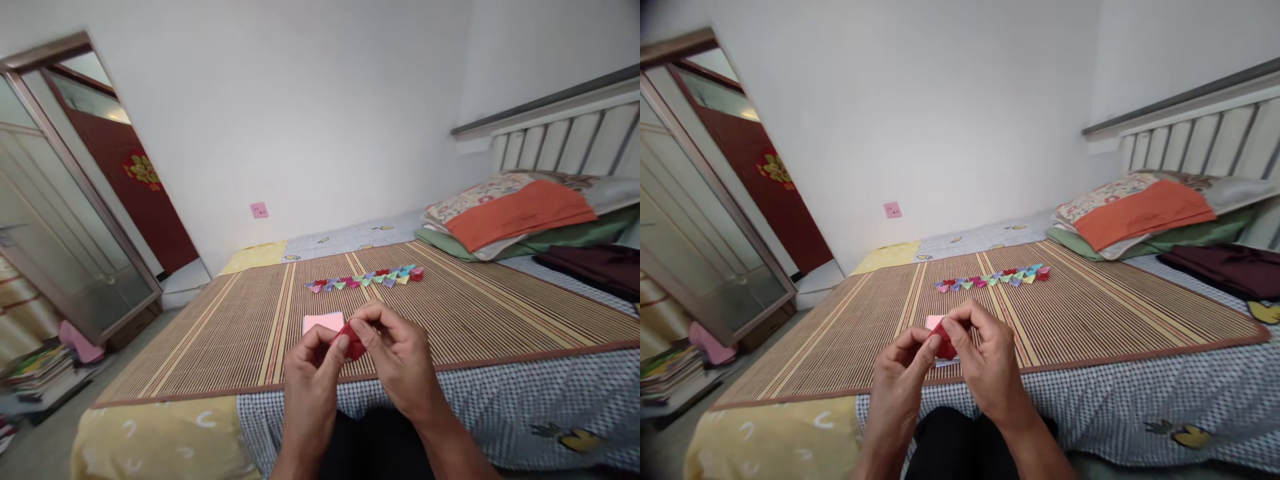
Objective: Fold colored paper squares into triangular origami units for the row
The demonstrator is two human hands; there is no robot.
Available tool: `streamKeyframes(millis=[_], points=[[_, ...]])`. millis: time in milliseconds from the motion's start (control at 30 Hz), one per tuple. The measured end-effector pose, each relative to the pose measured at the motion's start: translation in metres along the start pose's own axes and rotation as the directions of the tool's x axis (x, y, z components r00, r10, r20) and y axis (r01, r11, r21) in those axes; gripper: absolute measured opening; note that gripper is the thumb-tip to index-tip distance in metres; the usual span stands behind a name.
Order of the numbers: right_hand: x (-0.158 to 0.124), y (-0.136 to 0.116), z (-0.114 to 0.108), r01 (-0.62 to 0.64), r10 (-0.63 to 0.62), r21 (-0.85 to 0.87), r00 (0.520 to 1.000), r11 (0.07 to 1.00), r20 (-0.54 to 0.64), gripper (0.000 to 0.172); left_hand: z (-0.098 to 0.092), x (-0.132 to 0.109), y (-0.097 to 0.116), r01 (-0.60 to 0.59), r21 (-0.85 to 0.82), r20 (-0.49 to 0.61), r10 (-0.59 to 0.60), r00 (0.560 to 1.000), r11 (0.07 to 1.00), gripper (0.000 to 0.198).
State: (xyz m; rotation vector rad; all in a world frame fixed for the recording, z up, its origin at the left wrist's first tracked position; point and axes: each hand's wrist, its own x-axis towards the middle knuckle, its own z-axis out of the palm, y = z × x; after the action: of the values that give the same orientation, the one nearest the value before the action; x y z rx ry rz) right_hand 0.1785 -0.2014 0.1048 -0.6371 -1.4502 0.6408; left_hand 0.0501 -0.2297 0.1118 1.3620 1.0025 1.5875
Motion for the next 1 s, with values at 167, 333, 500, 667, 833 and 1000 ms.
streamKeyframes(millis=[167,333,500,667,833,1000], points=[[-0.002,-0.003,-0.003,-0.061,0.060,0.106,0.998,0.993,0.016,0.022,0.001,-0.004,-0.001,-0.067,0.022,0.046,0.066,0.997,0.998,0.023],[0.000,0.001,-0.002,-0.191,0.177,0.294,0.981,0.936,0.075,0.023,-0.003,-0.003,-0.003,-0.189,0.207,0.046,0.183,0.982,0.960,0.021],[0.000,0.007,0.000,-0.048,0.051,0.085,0.998,0.995,-0.041,0.018,-0.006,0.000,-0.006,-0.071,0.115,0.045,0.066,0.997,0.991,0.027],[0.000,0.007,-0.003,-0.011,0.011,0.012,1.000,1.000,-0.007,0.015,-0.009,0.002,-0.009,-0.203,0.234,0.054,0.196,0.979,0.951,0.019],[0.001,0.007,-0.004,-0.175,0.155,0.226,0.983,0.958,0.101,0.020,-0.014,0.002,-0.009,-0.409,0.404,0.084,0.412,0.907,0.818,0.012],[0.002,0.006,-0.005,-0.187,0.164,0.128,0.972,0.974,0.171,0.021,-0.015,0.006,-0.005,-0.115,0.207,0.126,0.090,0.988,0.972,0.017]])
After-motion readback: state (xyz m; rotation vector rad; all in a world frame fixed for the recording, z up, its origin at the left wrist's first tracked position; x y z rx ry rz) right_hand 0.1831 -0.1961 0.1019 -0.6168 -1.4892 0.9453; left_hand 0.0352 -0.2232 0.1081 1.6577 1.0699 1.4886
